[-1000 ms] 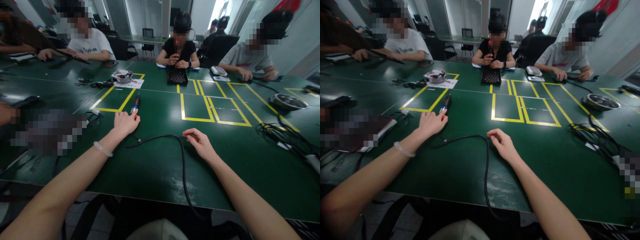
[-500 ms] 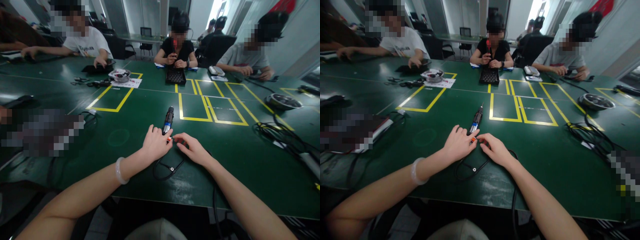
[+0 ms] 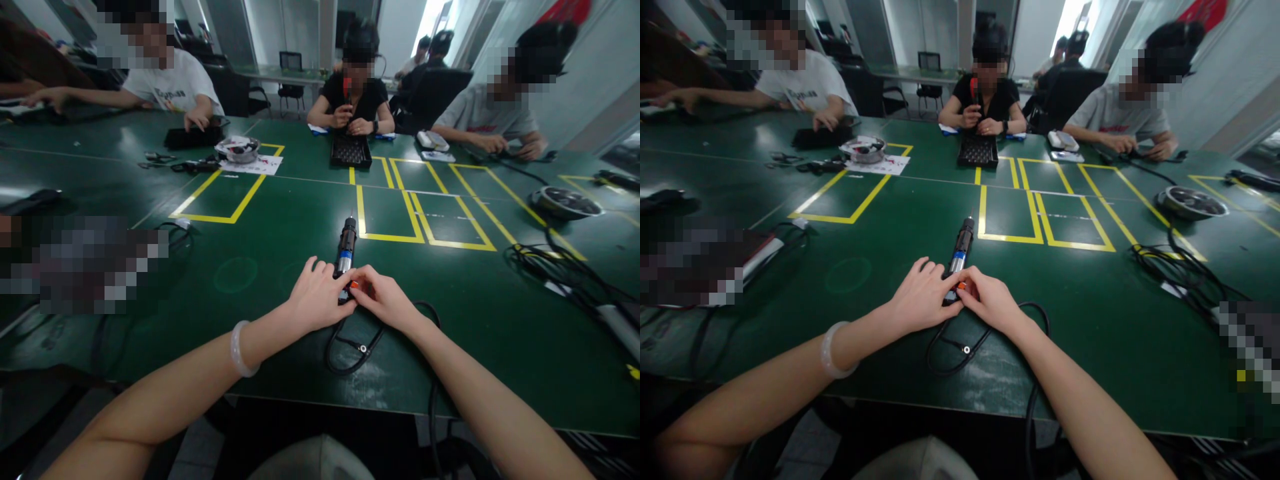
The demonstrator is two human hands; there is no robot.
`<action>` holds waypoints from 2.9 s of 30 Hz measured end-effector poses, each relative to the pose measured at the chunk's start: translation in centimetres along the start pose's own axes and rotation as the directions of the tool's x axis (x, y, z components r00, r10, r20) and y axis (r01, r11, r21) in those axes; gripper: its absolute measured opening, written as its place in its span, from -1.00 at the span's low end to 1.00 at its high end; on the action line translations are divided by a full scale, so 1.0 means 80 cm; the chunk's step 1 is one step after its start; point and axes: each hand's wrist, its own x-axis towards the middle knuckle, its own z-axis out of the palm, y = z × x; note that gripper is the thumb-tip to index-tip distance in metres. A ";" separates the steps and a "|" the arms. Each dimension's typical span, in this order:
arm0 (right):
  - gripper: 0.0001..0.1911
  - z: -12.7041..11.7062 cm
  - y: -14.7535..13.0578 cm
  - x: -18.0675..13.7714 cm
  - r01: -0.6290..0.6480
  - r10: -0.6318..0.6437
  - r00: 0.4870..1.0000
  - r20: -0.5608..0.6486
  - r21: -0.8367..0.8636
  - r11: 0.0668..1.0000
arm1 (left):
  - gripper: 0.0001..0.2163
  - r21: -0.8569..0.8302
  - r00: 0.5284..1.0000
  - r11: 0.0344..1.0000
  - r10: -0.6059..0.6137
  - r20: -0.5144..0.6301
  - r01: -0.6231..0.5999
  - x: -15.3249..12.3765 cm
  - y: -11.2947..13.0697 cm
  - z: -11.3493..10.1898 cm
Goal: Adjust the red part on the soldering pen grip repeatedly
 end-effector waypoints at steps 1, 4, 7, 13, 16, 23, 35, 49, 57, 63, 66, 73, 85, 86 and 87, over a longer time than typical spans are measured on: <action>-0.80 0.001 0.001 0.000 -0.006 0.006 1.000 -0.016 0.029 1.000 | -0.49 -0.007 1.000 1.000 0.002 0.003 -0.002 0.000 -0.001 0.000; -0.79 0.002 0.007 0.002 -0.055 0.064 0.997 -0.038 0.203 0.978 | -0.47 -0.023 1.000 1.000 0.008 0.016 -0.008 -0.001 -0.005 0.001; -0.79 0.003 0.013 0.005 -0.176 0.190 0.982 0.010 0.427 0.887 | -0.44 -0.030 1.000 0.999 0.023 0.015 -0.023 -0.002 -0.009 0.003; -0.66 0.003 0.017 0.008 -0.309 0.284 0.948 0.143 0.628 0.714 | -0.43 -0.070 0.999 0.996 0.054 0.005 -0.054 -0.004 -0.018 0.006; -0.63 0.000 0.015 0.008 -0.325 0.292 0.942 0.167 0.674 0.664 | -0.47 -0.122 0.998 0.991 0.061 0.007 -0.060 -0.002 -0.018 0.005; -0.61 -0.002 0.017 0.008 -0.344 0.295 0.935 0.199 0.714 0.610 | -0.77 -0.330 0.996 0.940 0.078 -0.043 -0.088 0.005 -0.022 0.002; -0.68 -0.005 0.018 0.007 -0.319 0.227 0.947 0.228 0.754 0.574 | -0.73 -0.404 0.998 0.913 0.058 -0.022 -0.062 0.007 -0.024 0.006; -0.74 -0.008 0.020 0.005 -0.272 0.116 0.954 0.276 0.636 0.722 | -0.16 -0.204 0.990 0.978 -0.021 0.138 0.049 0.005 -0.029 0.013; -0.73 -0.004 0.024 0.004 -0.279 0.189 0.956 0.226 0.488 0.827 | -0.17 -0.197 0.990 0.979 -0.015 0.139 0.043 0.002 -0.026 0.013; -0.83 -0.008 0.019 0.005 -0.100 0.092 0.995 0.045 0.236 0.967 | -0.15 -0.194 0.989 0.980 -0.023 0.144 0.051 0.002 -0.026 0.014; -0.81 -0.004 0.018 0.006 -0.142 0.124 0.989 0.075 0.325 0.935 | -0.16 -0.190 0.989 0.980 -0.024 0.145 0.052 0.002 -0.024 0.012; -0.88 0.001 0.018 0.004 -0.151 0.122 0.988 0.095 0.412 0.899 | -0.18 -0.165 0.991 0.984 -0.044 0.125 0.064 0.002 -0.021 0.014; -0.60 -0.005 0.012 0.002 -0.058 0.026 0.994 0.103 0.318 0.946 | -0.32 -0.086 0.987 0.989 -0.112 0.111 0.122 0.016 -0.015 0.016; -0.58 -0.005 0.012 0.003 -0.060 0.031 0.995 0.096 0.315 0.947 | -0.34 -0.085 0.987 0.989 -0.114 0.110 0.124 0.017 -0.016 0.016; -0.57 -0.005 0.012 0.003 -0.062 0.037 0.996 0.085 0.312 0.948 | -0.34 -0.082 0.987 0.988 -0.118 0.108 0.128 0.018 -0.017 0.016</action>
